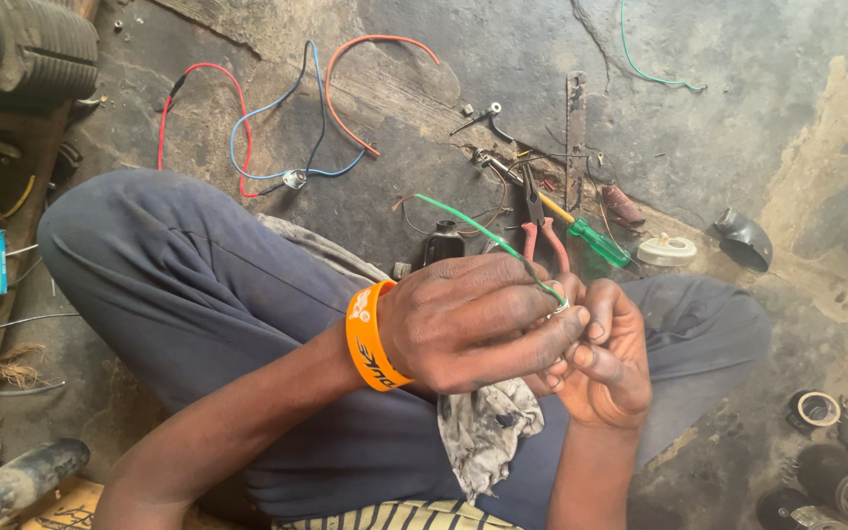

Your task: The person sits on the floor and repairs a small electronic component by stripping and twisting wires, then connecting them to a metal housing. They use pliers and a screwdriver to manipulate the wires and secure the connections.

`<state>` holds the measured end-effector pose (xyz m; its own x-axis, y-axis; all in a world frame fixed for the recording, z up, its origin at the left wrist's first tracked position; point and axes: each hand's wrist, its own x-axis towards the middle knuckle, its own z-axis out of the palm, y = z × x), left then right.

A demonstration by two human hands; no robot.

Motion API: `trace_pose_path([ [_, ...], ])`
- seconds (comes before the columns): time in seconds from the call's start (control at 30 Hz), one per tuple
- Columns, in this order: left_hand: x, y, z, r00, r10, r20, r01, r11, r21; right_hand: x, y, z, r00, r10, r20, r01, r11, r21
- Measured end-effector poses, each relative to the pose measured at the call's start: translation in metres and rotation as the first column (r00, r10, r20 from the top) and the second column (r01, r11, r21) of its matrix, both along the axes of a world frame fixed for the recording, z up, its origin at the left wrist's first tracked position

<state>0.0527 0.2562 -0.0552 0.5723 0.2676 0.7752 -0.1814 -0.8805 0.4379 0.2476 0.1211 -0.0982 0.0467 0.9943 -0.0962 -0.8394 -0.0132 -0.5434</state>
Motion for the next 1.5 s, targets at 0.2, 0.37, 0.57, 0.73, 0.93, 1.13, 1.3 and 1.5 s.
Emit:
trace_pose_path([
  [0.2, 0.002, -0.002, -0.004, 1.000, 0.008, 0.003, -0.008, 1.000, 0.012, 0.002, 0.000, -0.002, 1.000, -0.005, 0.018, 0.005, 1.000, 0.014],
  [0.37, 0.004, -0.002, -0.004, 1.000, 0.005, 0.005, -0.005, 1.000, 0.004, 0.003, 0.001, -0.003, 1.000, -0.007, -0.025, 0.008, 1.000, 0.024],
  [0.57, 0.004, -0.002, -0.005, 1.000, 0.000, 0.002, 0.000, 1.000, -0.018, 0.005, 0.000, -0.001, 1.000, -0.025, -0.015, 0.026, 0.999, 0.025],
  [0.73, 0.005, 0.000, -0.008, 1.000, -0.010, -0.004, 0.010, 1.000, -0.001, 0.005, -0.001, -0.002, 0.999, -0.029, -0.012, 0.030, 0.999, 0.030],
  [0.93, 0.005, 0.002, -0.013, 1.000, 0.001, -0.012, 0.000, 1.000, 0.008, 0.007, -0.001, -0.004, 0.999, -0.036, -0.002, 0.036, 0.999, 0.037],
  [1.13, 0.009, 0.004, -0.010, 1.000, -0.022, -0.008, 0.022, 1.000, -0.013, 0.008, -0.001, -0.001, 0.999, -0.042, -0.015, 0.042, 0.999, 0.013],
  [1.3, 0.008, 0.002, -0.005, 1.000, -0.019, 0.004, 0.019, 0.999, -0.029, 0.006, -0.002, 0.003, 0.998, -0.060, 0.006, 0.060, 0.998, 0.001],
  [1.5, 0.008, 0.001, -0.009, 1.000, -0.001, 0.023, 0.002, 0.998, -0.070, 0.002, 0.000, 0.005, 0.998, -0.055, -0.021, 0.055, 0.998, 0.002],
])
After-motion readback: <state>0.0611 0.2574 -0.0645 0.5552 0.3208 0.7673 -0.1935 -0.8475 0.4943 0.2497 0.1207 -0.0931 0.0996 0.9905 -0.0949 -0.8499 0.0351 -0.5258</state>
